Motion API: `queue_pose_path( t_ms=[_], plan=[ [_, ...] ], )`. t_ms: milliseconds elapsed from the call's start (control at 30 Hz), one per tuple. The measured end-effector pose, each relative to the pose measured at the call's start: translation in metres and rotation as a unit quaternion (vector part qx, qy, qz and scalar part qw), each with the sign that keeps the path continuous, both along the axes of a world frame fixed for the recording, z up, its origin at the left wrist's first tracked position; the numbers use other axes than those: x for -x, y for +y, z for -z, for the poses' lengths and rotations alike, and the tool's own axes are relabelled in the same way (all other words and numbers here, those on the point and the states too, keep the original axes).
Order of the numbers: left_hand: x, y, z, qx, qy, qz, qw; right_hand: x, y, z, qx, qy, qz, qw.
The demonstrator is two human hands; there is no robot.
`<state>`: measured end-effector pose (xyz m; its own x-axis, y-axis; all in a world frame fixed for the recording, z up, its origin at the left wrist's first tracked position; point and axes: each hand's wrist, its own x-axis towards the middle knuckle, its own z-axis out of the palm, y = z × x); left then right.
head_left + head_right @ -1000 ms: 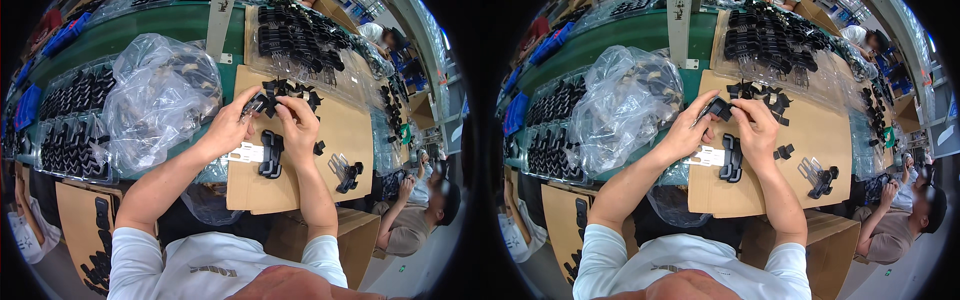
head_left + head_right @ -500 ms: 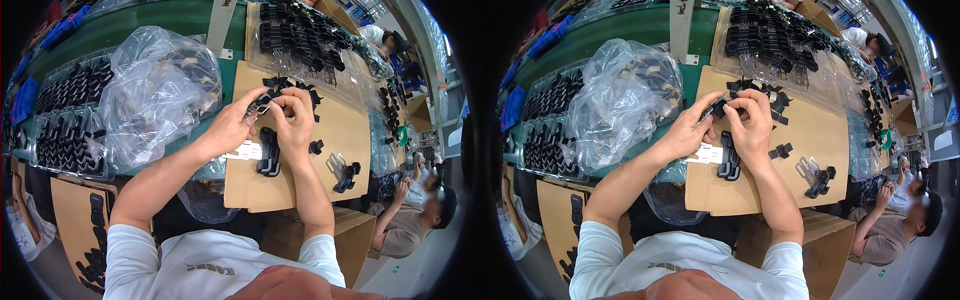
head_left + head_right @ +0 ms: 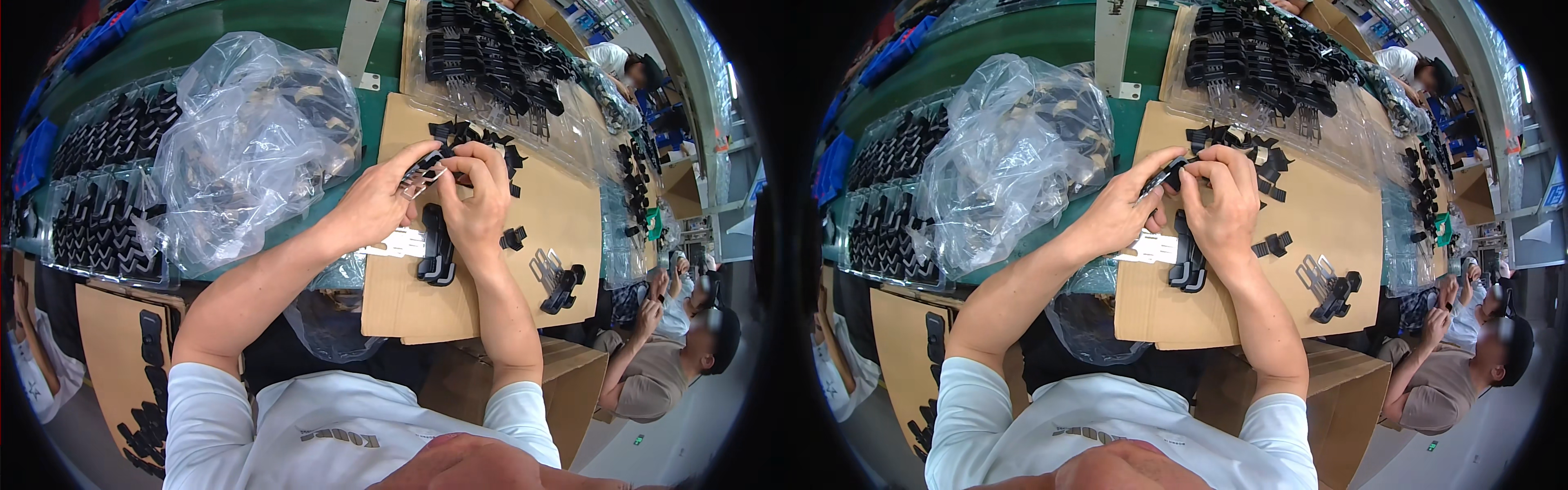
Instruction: The person assembles components by fitting metal inserts and small clip pieces onto plastic housings by hand.
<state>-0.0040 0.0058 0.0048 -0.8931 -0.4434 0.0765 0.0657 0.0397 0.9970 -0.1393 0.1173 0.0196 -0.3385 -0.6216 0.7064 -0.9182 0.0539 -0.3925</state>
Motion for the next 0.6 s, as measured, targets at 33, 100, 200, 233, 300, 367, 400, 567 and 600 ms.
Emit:
queue_pose_path(
  t_ms=[33,100,200,233,300,367,400,567,600],
  plan=[
    [0.0002,-0.0001,0.0005,0.000,0.000,0.000,1.000,0.0002,-0.0001,0.0004,0.000,0.000,0.000,1.000],
    [0.0009,-0.0005,0.0021,-0.005,0.001,0.001,1.000,0.0012,-0.0007,0.0019,0.005,0.020,-0.001,1.000],
    [0.0012,-0.0005,0.0033,-0.010,0.001,0.001,1.000,0.0018,-0.0011,0.0030,0.010,0.039,-0.003,0.999],
    [0.0010,-0.0005,0.0029,-0.011,0.001,0.001,1.000,0.0018,-0.0010,0.0031,0.010,0.040,-0.005,0.999],
    [0.0005,-0.0005,0.0019,-0.013,0.000,0.002,1.000,0.0019,-0.0010,0.0031,0.010,0.042,-0.008,0.999],
    [0.0002,-0.0004,0.0012,-0.014,0.000,0.003,1.000,0.0017,-0.0011,0.0031,0.010,0.044,-0.010,0.999],
    [0.0001,-0.0004,0.0009,-0.016,-0.001,0.003,1.000,0.0016,-0.0012,0.0031,0.010,0.045,-0.010,0.999],
    [-0.0001,0.0002,-0.0009,-0.023,-0.005,0.002,1.000,0.0011,-0.0016,0.0028,0.011,0.050,-0.010,0.999],
    [-0.0002,0.0005,-0.0014,-0.023,-0.004,0.001,1.000,0.0011,-0.0016,0.0027,0.011,0.054,-0.011,0.998]
  ],
)
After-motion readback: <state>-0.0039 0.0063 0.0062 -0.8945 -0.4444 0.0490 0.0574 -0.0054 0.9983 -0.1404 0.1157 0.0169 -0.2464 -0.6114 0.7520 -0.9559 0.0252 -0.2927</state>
